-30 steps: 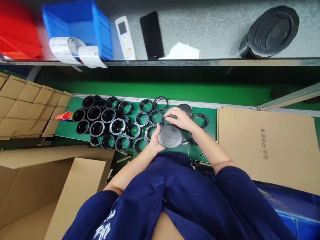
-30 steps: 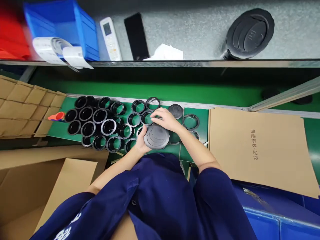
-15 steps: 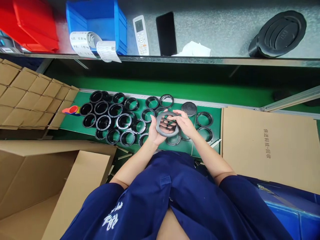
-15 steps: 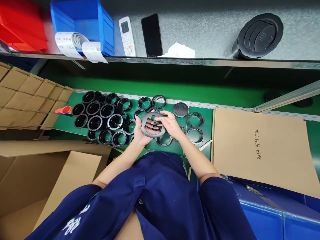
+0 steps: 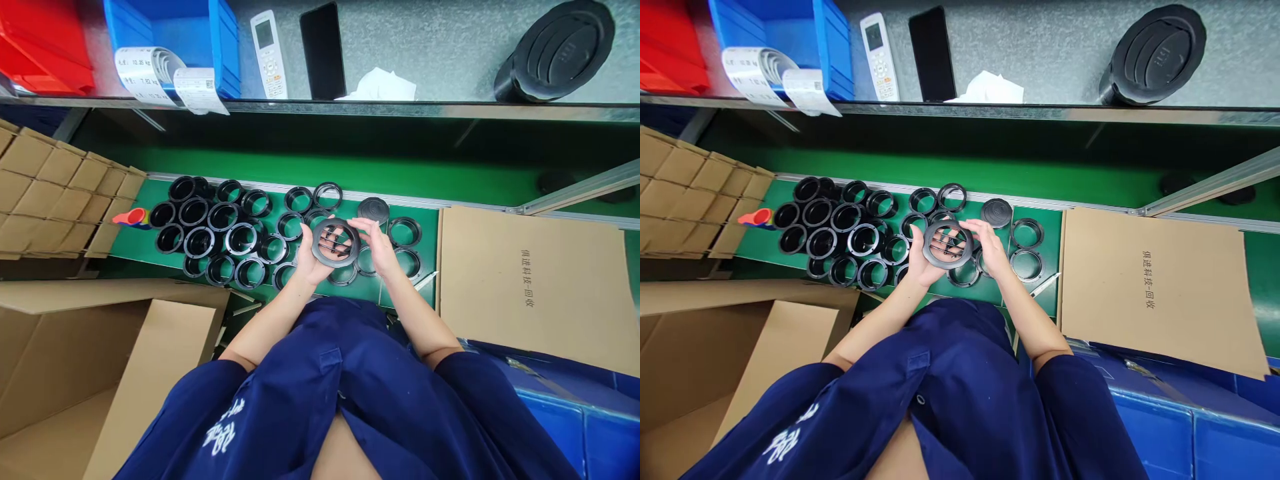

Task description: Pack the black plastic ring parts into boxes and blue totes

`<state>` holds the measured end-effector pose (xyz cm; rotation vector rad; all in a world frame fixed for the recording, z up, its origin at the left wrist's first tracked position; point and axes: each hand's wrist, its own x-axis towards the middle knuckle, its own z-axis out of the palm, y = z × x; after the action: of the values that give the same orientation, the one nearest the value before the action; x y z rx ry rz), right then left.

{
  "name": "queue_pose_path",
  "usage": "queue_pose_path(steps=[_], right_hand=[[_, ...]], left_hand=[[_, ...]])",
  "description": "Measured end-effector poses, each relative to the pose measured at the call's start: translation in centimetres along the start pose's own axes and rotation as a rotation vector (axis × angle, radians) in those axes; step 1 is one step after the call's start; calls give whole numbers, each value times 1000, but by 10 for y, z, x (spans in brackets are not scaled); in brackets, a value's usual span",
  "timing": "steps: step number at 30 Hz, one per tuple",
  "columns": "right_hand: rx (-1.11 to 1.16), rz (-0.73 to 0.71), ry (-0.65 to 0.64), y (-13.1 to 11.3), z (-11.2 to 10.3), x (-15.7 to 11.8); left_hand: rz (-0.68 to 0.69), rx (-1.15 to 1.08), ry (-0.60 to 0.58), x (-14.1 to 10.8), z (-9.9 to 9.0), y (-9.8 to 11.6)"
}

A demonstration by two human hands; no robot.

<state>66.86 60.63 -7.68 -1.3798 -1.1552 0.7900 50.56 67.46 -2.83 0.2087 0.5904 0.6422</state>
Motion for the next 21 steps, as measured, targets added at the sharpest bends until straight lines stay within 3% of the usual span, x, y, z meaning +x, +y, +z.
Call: queue_pose_path(steps=[5, 7, 11, 13, 14, 17, 18, 21], right_hand=[[-569, -251, -251, 1, 10, -10], [-676, -196, -323, -1, 14, -13], [-684, -84, -383, 6, 9, -11], [-724, -45, -327, 19, -8, -5], [-779, 9, -241, 29, -19, 0], [-1003, 299, 84, 67, -58, 13], [-1063, 389, 131, 81, -69, 16], [-1171, 530, 57, 116, -91, 23]], left_hand=[[46, 41, 116, 14, -10, 1], [-17, 107, 149, 22, -13, -7], [-139, 209, 124, 34, -10, -28], [-160, 254, 135, 36, -6, -34], [-174, 290, 149, 36, -5, -34], [-201, 421, 184, 36, -8, -27], [-199, 451, 194, 35, -11, -24], [-192, 468, 251, 33, -24, -16]])
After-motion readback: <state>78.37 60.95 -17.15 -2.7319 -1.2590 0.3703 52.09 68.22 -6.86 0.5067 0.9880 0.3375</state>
